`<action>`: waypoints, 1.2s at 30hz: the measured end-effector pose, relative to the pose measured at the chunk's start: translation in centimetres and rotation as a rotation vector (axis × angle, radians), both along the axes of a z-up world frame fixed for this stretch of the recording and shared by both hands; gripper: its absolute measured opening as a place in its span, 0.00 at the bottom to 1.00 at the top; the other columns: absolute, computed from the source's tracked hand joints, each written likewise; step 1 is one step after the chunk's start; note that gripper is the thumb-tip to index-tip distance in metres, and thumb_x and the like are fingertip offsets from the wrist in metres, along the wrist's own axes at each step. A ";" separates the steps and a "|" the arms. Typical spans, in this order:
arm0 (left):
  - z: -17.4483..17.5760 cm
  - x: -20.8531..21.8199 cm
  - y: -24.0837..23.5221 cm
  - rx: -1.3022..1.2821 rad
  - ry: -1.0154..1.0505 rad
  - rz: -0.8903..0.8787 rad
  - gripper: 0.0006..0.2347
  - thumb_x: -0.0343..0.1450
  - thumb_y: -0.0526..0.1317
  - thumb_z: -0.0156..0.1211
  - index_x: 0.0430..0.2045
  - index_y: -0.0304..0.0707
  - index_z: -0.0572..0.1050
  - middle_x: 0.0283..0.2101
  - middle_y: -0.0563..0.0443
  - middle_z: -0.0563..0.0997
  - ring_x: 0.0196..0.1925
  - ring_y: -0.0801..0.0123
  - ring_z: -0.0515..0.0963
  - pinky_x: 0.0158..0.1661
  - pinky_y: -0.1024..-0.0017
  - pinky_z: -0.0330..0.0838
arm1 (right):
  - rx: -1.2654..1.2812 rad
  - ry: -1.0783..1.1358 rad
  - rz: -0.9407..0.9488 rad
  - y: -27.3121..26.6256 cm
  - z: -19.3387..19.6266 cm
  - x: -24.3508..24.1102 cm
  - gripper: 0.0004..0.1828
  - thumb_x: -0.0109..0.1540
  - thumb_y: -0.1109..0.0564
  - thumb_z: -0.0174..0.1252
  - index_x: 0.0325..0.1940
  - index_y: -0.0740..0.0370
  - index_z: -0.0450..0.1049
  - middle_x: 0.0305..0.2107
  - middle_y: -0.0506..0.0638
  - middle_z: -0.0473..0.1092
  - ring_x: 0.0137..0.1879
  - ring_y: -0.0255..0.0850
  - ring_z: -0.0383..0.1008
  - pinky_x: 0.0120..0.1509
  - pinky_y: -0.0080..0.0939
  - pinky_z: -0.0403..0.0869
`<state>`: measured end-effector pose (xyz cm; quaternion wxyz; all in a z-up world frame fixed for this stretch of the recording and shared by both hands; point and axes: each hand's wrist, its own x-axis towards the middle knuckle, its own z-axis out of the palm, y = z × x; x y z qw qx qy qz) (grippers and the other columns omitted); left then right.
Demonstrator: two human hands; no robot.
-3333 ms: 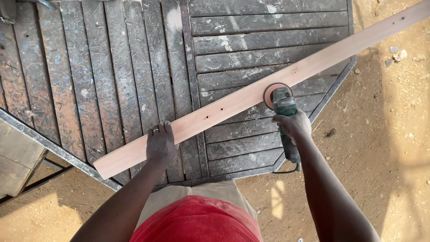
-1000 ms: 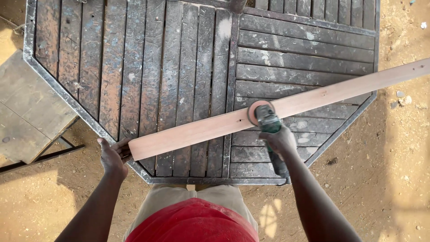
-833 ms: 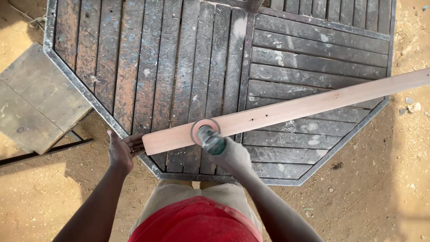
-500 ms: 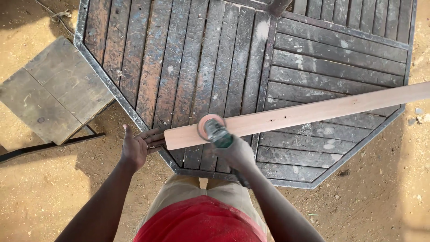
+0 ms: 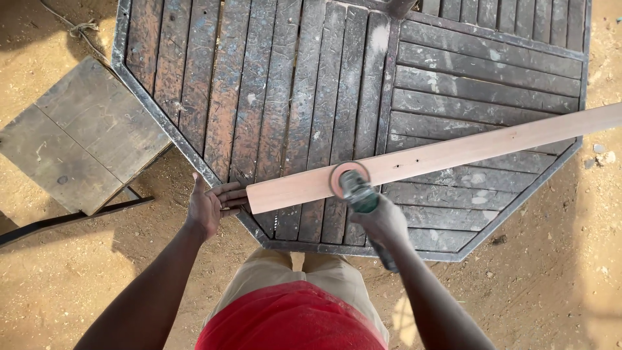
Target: Preparing an angle grinder with a sanding disc and using it to sand a wooden plank on a metal table.
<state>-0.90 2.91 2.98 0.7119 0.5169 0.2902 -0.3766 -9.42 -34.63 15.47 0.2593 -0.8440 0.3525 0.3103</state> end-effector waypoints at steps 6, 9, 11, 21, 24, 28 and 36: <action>-0.1 0.0 0.1 0.008 0.010 -0.009 0.49 0.69 0.76 0.12 0.60 0.33 0.72 0.54 0.33 0.81 0.55 0.42 0.80 0.54 0.50 0.68 | 0.177 0.109 0.245 11.8 0.3 -0.6 0.39 0.44 0.34 0.66 0.57 0.47 0.71 0.43 0.56 0.77 0.56 0.55 0.79 0.57 0.55 0.76; 0.3 -0.1 -0.1 0.008 0.009 0.006 0.49 0.67 0.77 0.13 0.60 0.35 0.72 0.54 0.34 0.81 0.56 0.44 0.80 0.55 0.51 0.67 | 0.193 0.121 0.134 10.4 2.0 -0.1 0.39 0.46 0.35 0.68 0.58 0.51 0.73 0.47 0.59 0.77 0.59 0.56 0.77 0.59 0.52 0.74; 0.4 -0.3 -0.2 0.004 0.012 0.018 0.49 0.68 0.77 0.13 0.61 0.34 0.72 0.55 0.34 0.81 0.56 0.43 0.80 0.55 0.50 0.66 | 0.140 0.097 0.063 6.7 2.0 -0.9 0.39 0.46 0.34 0.69 0.57 0.50 0.74 0.46 0.59 0.78 0.59 0.56 0.77 0.60 0.53 0.75; -1.4 0.0 0.5 -0.060 -0.017 0.005 0.51 0.66 0.78 0.12 0.61 0.33 0.70 0.53 0.31 0.81 0.57 0.36 0.79 0.59 0.44 0.62 | -0.122 -0.026 -0.117 -6.2 -0.5 -4.5 0.36 0.45 0.40 0.74 0.50 0.62 0.78 0.40 0.65 0.79 0.55 0.63 0.77 0.55 0.60 0.73; -0.7 0.2 0.5 -0.053 -0.031 -0.003 0.50 0.67 0.78 0.13 0.61 0.32 0.70 0.54 0.29 0.81 0.59 0.34 0.78 0.61 0.41 0.59 | -0.052 0.098 0.074 0.9 1.8 -1.8 0.42 0.44 0.36 0.73 0.57 0.55 0.76 0.47 0.65 0.78 0.61 0.61 0.76 0.63 0.59 0.74; -0.4 0.2 0.9 -0.029 -0.063 0.008 0.50 0.67 0.78 0.13 0.61 0.33 0.70 0.51 0.29 0.82 0.56 0.35 0.80 0.57 0.45 0.62 | 0.042 0.132 0.281 9.4 1.5 0.4 0.43 0.44 0.30 0.72 0.59 0.48 0.74 0.50 0.59 0.77 0.62 0.57 0.76 0.63 0.56 0.75; 0.1 -1.8 2.9 0.029 -0.088 0.188 0.45 0.70 0.75 0.17 0.59 0.35 0.71 0.51 0.34 0.83 0.52 0.43 0.82 0.47 0.52 0.68 | 0.073 0.092 0.230 10.1 1.6 2.8 0.40 0.45 0.34 0.71 0.56 0.54 0.76 0.48 0.59 0.78 0.61 0.55 0.76 0.61 0.54 0.74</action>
